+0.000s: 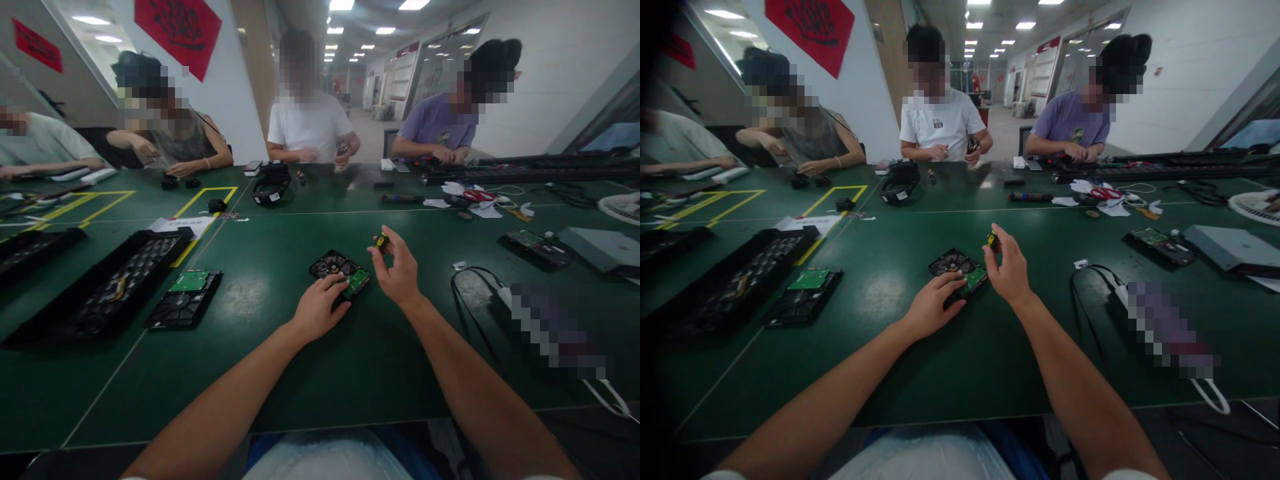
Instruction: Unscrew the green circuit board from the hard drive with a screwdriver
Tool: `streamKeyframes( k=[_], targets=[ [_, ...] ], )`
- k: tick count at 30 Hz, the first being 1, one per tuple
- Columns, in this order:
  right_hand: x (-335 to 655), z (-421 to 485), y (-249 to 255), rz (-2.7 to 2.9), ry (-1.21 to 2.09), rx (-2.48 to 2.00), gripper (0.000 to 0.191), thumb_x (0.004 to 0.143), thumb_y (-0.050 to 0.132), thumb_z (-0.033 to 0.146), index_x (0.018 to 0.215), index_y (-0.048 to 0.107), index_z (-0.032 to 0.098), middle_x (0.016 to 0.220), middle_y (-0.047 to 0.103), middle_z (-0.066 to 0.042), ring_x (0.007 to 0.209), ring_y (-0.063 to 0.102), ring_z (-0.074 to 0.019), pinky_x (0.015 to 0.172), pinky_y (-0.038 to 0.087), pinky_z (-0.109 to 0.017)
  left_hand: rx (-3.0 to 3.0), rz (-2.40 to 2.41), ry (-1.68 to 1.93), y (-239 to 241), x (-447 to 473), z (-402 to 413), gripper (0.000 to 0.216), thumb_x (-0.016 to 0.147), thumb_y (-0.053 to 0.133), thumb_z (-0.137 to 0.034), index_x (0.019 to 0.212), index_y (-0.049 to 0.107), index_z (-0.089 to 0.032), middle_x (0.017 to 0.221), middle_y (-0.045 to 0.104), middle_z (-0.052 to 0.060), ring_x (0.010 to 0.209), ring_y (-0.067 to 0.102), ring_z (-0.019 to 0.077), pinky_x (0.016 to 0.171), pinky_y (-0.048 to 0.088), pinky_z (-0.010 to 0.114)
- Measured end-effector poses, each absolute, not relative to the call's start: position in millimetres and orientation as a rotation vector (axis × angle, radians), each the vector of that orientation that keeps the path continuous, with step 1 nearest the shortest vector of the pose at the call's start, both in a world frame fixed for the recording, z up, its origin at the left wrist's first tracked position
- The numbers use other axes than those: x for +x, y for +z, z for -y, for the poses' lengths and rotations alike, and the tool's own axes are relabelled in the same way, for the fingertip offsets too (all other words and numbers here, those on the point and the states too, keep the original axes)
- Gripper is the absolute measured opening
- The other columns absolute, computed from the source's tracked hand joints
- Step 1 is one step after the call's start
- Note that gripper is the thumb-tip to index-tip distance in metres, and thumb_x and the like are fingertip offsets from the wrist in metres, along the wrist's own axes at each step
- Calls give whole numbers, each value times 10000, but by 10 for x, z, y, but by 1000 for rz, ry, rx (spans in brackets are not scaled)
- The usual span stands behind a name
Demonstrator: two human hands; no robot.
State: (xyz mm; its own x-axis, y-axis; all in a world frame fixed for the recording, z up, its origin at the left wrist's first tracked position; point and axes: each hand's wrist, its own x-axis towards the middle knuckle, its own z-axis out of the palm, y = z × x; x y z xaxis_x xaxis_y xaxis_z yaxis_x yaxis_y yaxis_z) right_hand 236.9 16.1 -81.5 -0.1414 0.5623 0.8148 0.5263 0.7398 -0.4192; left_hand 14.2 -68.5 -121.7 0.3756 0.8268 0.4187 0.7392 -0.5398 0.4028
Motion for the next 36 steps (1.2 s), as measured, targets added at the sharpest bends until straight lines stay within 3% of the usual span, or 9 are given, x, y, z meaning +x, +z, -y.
streamKeyframes(
  k=[11,21,36],
  targets=[
    [2373,-171,-823,1792,34,-869,566,1019,601,321,1557,429,295,1350,669,-119,1012,740,-253,933,643,-476,2475,-1430,875,-1199,150,693,449,963,662,-347,1391,610,-217,1473,589,128,1356,576,325,1115,526,536],
    [2347,-129,-678,1902,-39,-847,550,1008,618,307,1537,469,317,1131,687,-63,918,674,-224,889,608,-442,2477,-1419,883,-1224,135,682,465,962,664,-356,1406,601,-234,1479,586,120,1361,573,320,1119,524,530],
    [2330,-155,-711,1886,-37,-856,512,1022,581,326,1518,460,305,1288,658,-107,1070,686,-271,945,612,-496,2464,-1428,876,-1201,147,692,454,952,672,-340,1393,611,-250,1480,583,117,1349,582,323,1106,532,538]
  ],
)
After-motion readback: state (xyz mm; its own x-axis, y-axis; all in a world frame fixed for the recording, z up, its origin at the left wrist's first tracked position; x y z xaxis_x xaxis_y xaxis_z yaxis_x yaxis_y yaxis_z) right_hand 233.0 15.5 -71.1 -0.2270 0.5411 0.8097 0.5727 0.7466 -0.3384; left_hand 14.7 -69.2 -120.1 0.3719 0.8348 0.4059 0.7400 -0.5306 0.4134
